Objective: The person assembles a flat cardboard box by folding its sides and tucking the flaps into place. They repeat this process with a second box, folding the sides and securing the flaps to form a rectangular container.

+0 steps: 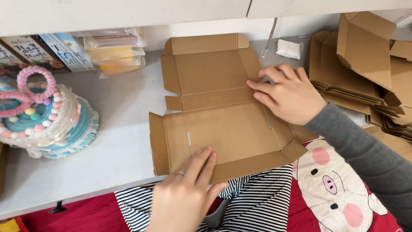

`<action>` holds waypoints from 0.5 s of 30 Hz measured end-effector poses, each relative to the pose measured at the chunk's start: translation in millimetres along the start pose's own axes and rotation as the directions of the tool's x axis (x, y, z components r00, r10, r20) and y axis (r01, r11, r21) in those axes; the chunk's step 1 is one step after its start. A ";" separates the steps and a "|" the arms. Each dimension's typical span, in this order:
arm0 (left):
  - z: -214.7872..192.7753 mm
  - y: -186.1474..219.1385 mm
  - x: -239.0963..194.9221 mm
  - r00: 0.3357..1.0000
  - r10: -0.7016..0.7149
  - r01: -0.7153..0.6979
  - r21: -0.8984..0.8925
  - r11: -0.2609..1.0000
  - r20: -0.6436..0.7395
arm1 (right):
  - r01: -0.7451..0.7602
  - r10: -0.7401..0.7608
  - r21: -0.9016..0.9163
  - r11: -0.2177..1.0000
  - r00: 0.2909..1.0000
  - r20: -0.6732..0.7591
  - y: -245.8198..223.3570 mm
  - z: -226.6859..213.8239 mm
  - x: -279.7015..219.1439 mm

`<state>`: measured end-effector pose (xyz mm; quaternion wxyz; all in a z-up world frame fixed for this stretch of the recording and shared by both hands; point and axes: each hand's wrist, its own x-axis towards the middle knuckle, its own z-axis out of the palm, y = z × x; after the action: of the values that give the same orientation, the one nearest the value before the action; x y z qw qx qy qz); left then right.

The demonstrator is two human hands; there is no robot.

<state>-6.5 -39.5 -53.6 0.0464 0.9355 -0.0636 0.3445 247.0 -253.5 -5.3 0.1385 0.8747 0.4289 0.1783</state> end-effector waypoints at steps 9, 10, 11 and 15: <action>6.6 -71.0 78.1 0.954 0.095 -0.129 0.101 0.986 0.286 | -0.130 0.023 0.482 0.867 0.975 0.222 13.2 0.0 1.1; 15.0 -77.5 85.5 0.949 0.085 -0.126 0.116 0.985 0.304 | -0.117 0.019 0.478 0.871 0.978 0.206 15.6 0.8 1.1; 23.8 -84.1 93.4 0.944 0.075 -0.122 0.130 0.984 0.322 | -0.105 0.014 0.474 0.874 0.982 0.191 18.4 2.1 1.4; 46.4 -101.9 107.0 0.943 0.039 -0.095 0.154 0.984 0.329 | -0.117 0.024 0.470 0.875 0.980 0.200 19.5 1.2 13.4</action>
<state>119.3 45.7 -23.5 -0.0554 0.9772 -0.0730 0.1913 268.8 -254.5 3.9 -0.0489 0.9096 0.4123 -0.0115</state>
